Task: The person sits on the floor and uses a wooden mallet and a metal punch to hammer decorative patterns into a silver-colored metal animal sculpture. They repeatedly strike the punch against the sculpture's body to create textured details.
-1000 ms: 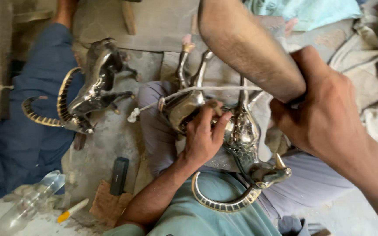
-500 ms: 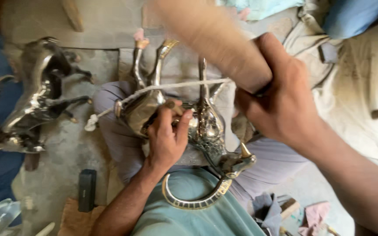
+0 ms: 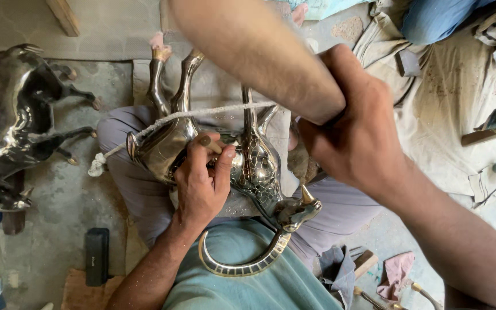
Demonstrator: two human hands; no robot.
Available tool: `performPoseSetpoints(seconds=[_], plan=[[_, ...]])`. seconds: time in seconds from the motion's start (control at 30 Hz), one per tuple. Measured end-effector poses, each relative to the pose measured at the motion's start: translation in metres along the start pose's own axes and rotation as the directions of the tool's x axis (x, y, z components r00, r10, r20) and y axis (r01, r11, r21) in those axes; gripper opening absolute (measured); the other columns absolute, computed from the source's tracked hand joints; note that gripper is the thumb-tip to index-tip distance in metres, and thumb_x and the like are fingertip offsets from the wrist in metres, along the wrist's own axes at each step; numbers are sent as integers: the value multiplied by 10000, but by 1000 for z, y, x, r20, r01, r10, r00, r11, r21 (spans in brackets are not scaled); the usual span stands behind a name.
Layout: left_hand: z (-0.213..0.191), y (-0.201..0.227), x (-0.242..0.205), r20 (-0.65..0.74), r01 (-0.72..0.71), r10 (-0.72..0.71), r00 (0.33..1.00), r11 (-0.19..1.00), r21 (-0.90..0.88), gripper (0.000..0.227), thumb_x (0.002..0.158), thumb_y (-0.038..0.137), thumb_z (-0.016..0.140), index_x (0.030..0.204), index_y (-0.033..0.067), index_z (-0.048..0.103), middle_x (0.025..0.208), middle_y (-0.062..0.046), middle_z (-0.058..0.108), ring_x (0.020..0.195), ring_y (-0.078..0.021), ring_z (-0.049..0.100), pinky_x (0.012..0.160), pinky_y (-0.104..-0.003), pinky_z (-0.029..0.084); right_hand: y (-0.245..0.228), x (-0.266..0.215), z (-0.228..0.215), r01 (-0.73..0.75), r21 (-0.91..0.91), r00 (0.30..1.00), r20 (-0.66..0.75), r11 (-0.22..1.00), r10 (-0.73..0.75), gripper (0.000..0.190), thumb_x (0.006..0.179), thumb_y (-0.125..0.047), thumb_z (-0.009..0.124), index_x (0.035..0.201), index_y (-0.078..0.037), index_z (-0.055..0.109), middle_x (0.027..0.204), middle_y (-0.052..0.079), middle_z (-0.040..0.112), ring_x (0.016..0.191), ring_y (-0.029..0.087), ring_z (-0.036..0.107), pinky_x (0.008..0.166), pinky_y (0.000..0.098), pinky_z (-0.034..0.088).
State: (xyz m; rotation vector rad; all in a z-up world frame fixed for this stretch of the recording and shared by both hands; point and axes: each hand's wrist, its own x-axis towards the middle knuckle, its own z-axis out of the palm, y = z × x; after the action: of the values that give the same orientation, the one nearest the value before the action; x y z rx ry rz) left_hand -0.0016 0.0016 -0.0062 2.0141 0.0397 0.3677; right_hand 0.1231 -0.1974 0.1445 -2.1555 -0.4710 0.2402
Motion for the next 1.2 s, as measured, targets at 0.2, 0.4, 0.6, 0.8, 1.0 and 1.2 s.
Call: performPoseSetpoints(seconds=[0.2,0.4,0.6,0.8,1.0,1.2], plan=[[-1,0,0,10,-10,10,1000,1000,11,251,1074,193,647,1133,-38,570,1008,-142,706,857,-235,733,739,-336,583,0,0,1,327,-250,941,1,912,-337,262,942,-147,650,1149,-32,539,967,111,643,850,188,625,692,333,510],[-2,4,2,34,63,-67,997,993,103,221,1024,191,705,1027,-10,613,927,-147,705,764,-255,716,639,-371,530,2,-10,-1,214,-425,975,35,880,-220,348,764,-124,701,1073,-21,577,897,116,642,753,246,609,635,393,492],[-4,6,3,28,15,-14,1000,999,-28,252,1086,190,648,1151,-37,561,1011,-135,700,832,-244,715,698,-355,560,-8,-7,-3,196,-507,980,117,839,-158,353,714,-104,684,1041,-23,576,873,113,648,748,254,602,682,423,518],[-4,4,0,24,5,-6,1000,999,50,232,1066,177,684,1116,-22,576,958,-129,686,806,-247,703,697,-369,542,0,-5,2,215,-802,976,201,557,-88,205,859,-135,738,1021,-88,622,795,67,659,650,189,619,657,408,488],[-7,4,2,97,9,-15,995,998,66,201,1048,154,677,1115,-9,579,918,-126,709,716,-222,699,609,-348,525,10,-15,-4,267,-901,963,263,342,-57,154,923,-191,743,1033,-136,651,805,51,685,639,194,639,625,375,503],[-29,6,28,72,234,-227,971,851,-470,314,1133,148,622,1294,-13,405,1025,-138,694,895,-192,729,675,-319,594,22,-16,-31,95,-594,995,71,799,-65,395,847,-5,662,1235,-24,588,1032,165,692,853,286,673,707,400,521]])
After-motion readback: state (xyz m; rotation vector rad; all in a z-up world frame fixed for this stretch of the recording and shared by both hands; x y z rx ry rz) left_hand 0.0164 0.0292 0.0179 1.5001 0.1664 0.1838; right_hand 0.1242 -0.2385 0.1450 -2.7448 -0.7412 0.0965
